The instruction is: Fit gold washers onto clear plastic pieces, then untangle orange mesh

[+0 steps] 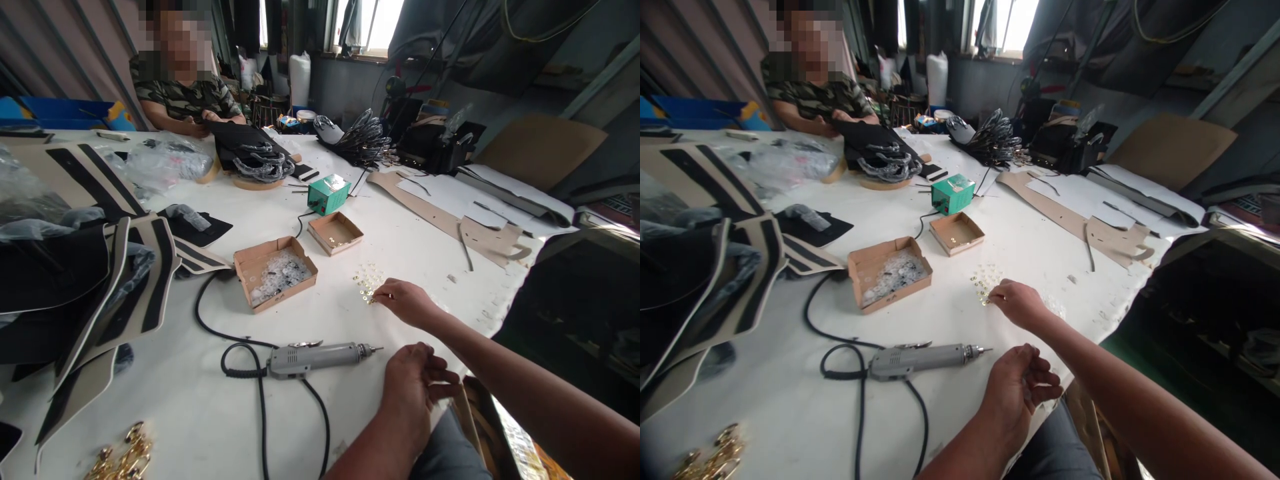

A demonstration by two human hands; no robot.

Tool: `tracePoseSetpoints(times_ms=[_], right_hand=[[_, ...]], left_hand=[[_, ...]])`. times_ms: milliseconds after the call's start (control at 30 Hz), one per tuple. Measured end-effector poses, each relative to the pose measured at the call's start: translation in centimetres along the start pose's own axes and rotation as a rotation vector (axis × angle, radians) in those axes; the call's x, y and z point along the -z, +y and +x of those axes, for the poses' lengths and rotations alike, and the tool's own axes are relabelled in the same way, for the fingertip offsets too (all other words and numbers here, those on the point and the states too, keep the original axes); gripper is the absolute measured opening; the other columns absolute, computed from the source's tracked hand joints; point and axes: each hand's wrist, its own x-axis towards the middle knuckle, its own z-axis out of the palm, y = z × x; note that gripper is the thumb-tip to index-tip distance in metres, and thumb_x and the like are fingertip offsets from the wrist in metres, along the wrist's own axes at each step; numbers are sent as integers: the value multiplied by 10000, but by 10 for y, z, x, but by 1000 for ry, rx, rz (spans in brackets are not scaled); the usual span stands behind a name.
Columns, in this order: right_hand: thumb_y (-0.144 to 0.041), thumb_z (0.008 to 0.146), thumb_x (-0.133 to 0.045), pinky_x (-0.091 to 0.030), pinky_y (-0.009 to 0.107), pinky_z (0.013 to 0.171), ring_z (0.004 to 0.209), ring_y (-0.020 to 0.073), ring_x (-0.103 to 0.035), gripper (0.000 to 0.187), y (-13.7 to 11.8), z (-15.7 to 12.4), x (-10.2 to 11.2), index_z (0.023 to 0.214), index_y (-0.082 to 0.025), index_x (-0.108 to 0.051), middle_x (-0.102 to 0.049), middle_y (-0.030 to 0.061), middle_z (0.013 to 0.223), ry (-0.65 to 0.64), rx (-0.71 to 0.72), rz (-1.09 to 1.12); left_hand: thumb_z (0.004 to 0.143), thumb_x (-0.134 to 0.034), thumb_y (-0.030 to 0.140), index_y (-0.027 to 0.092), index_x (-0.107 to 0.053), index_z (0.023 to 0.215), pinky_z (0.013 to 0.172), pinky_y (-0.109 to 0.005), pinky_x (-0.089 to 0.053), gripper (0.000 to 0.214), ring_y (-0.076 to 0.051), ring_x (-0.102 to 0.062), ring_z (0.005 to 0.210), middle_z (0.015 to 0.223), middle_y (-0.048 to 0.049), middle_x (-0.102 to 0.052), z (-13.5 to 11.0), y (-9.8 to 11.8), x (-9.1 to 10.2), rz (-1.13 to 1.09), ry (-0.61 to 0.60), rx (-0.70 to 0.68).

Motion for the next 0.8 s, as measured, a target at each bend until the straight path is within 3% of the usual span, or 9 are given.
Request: tracePoseSetpoints(times_ms=[433, 667, 800], right_hand=[[-358, 849, -708, -381, 269, 639, 727, 154, -591, 105, -1, 4, -6, 830, -254, -714, -696, -30, 861, 88, -107, -1], [-318, 949, -579, -398, 276, 693, 812, 156, -626, 185, -1, -1, -1, 910, -283, -756, -705, -18, 977, 48, -11, -74], [-341, 924, -622, -410, 279, 665, 739, 144, -613, 156, -8, -12, 14, 936, -272, -762, -698, -12, 940, 89, -1, -36]], left_hand=[[866, -586, 290, 97, -585, 924, 572, -292, -550, 201, -172, -646, 600, 760, -66, -619, 2, -5, 5, -7, -25, -19], [896, -534, 252, 96, -573, 894, 568, -295, -553, 161, -171, -647, 591, 754, -69, -618, 1, -4, 5, 10, -10, -2], [879, -575, 264, 98, -570, 895, 583, -307, -559, 167, -176, -647, 593, 752, -67, -616, -1, -3, 6, 17, -43, 10]])
